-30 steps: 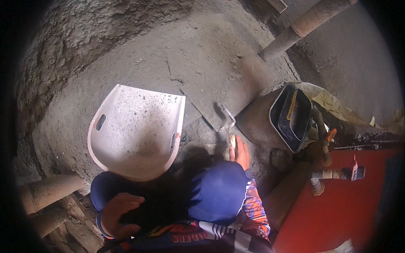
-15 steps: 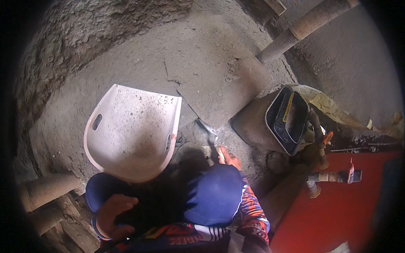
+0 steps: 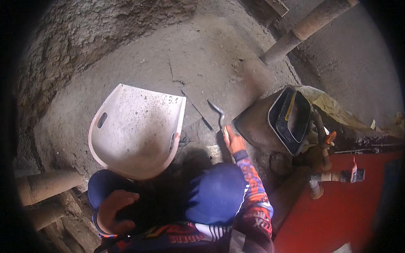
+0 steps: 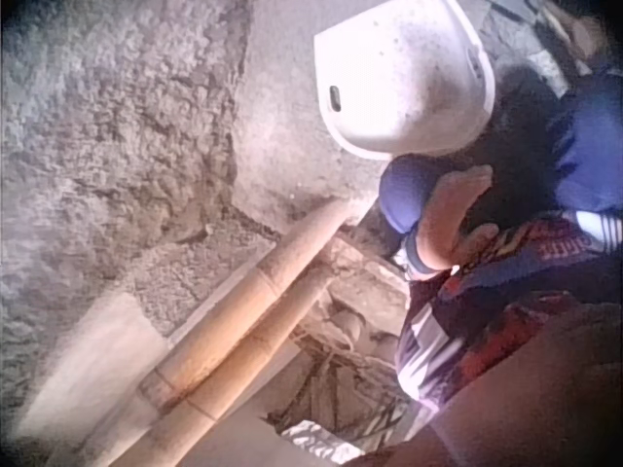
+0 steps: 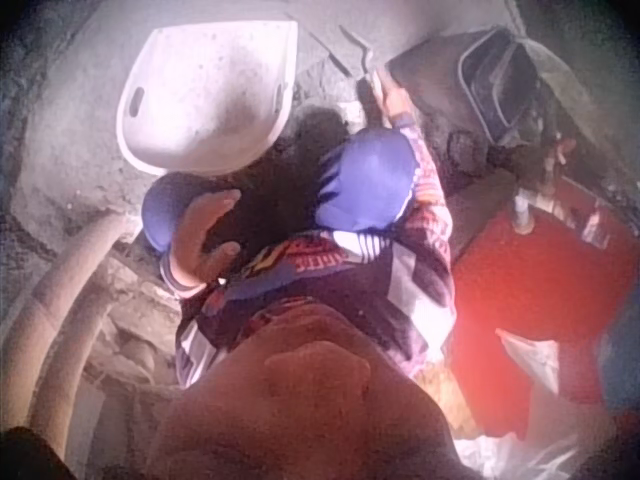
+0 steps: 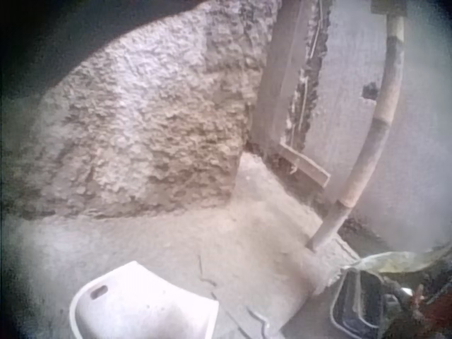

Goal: The person scoops cement from a white basin using a trowel and spreads it onto a concrete floor. They repeatedly smooth and level the surface, working in a confined area with visible construction materials nearby.

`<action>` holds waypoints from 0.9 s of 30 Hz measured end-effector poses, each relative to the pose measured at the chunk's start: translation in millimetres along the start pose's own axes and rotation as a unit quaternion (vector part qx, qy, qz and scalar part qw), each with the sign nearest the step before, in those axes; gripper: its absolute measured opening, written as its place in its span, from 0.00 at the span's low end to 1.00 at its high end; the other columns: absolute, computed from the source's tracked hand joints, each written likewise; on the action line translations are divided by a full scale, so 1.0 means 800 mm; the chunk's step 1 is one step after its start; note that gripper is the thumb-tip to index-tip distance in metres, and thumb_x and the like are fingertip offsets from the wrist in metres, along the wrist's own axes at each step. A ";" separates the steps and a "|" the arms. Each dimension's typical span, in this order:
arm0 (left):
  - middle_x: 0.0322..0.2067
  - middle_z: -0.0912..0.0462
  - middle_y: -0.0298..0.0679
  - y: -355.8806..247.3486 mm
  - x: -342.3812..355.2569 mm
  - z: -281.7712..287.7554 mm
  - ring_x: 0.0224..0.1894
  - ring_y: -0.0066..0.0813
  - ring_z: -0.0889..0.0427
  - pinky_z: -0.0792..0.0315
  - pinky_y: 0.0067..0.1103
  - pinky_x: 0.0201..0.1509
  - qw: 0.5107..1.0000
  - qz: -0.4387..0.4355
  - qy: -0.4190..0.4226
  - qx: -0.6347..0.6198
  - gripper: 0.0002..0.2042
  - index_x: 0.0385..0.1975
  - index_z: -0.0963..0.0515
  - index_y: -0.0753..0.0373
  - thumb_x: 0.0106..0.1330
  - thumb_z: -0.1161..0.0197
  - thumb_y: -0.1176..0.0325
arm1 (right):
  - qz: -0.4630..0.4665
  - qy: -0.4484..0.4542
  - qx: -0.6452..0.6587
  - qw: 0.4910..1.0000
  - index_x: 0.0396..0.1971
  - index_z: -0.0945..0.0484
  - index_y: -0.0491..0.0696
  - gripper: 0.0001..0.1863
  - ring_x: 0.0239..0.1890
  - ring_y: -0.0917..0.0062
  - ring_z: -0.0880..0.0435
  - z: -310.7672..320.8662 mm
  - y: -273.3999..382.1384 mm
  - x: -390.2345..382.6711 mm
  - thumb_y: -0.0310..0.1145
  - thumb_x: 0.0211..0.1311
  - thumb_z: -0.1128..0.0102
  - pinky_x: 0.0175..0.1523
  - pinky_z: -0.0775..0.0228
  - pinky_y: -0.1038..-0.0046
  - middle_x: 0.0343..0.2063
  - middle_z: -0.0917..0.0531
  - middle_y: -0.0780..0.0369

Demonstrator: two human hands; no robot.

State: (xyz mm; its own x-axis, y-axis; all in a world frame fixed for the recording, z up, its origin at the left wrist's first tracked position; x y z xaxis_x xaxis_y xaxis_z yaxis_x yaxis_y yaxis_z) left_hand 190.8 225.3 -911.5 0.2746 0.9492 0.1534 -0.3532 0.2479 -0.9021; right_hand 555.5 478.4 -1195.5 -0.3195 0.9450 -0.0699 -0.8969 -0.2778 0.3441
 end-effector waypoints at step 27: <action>0.48 0.24 0.54 -0.010 -0.032 0.008 0.44 0.46 0.22 0.30 0.33 0.49 1.000 -0.012 -0.012 -0.025 0.30 0.53 0.31 0.66 0.51 0.31 0.61 | -0.010 -0.084 0.125 0.988 0.55 0.28 0.55 0.24 0.35 0.51 0.19 0.019 0.068 0.091 0.44 0.57 0.45 0.41 0.27 0.57 0.30 0.20 0.46</action>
State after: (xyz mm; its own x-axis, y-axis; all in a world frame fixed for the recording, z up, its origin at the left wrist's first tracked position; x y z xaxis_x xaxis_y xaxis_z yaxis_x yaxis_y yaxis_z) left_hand 180.9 200.4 -905.2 0.2612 0.9474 0.1850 -0.3016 0.2622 -0.9167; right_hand 488.3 534.7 -1167.6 -0.2285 0.9709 0.0711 -0.7918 -0.2278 0.5667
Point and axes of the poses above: each hand's wrist, its own x-axis towards the middle knuckle, its own z-axis out of the back of the hand, y = z × x, the point moved 4 cm from there along x, towards the middle knuckle
